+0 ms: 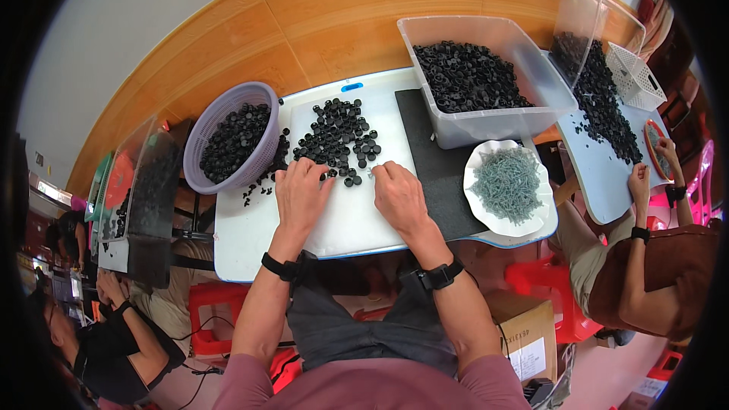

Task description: Manual assembly of small plastic components at a workshop table.

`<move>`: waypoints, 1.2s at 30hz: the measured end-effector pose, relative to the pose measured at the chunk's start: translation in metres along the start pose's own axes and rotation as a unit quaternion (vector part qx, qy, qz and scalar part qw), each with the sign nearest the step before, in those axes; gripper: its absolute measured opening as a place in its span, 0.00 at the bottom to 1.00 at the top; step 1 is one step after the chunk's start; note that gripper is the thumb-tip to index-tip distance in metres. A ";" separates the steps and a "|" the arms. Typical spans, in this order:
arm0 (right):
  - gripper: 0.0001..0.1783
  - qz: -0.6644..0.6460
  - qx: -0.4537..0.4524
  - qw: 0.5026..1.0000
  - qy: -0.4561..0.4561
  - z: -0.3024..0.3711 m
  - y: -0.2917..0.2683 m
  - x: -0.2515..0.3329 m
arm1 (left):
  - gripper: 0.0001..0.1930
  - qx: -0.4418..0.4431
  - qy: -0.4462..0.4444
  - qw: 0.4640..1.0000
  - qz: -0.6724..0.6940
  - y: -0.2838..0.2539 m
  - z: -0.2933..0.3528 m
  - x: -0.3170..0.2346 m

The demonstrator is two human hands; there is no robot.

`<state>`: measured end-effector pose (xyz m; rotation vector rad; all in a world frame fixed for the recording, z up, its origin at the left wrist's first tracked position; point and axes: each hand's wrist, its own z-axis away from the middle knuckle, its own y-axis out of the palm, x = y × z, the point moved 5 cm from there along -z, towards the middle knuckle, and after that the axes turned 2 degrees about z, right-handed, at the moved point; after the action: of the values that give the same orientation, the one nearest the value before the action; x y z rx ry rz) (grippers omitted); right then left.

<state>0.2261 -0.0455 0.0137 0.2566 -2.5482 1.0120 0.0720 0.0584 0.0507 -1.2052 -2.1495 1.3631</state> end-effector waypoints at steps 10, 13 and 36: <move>0.06 0.012 -0.005 1.000 -0.020 -0.002 -0.004 0.004 | 0.11 0.005 0.000 0.995 0.100 0.003 0.011 0.000; 0.06 0.016 -0.005 1.000 -0.024 -0.002 -0.004 0.004 | 0.12 0.041 0.001 0.995 0.090 0.008 0.015 -0.001; 0.08 -0.017 0.020 0.999 -0.046 -0.003 -0.007 0.010 | 0.11 0.030 -0.026 0.988 0.147 0.007 0.036 0.000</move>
<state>0.2201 -0.0489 0.0238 0.3657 -2.5983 1.0626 0.0518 0.0392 0.0272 -1.5261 -2.0076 1.5811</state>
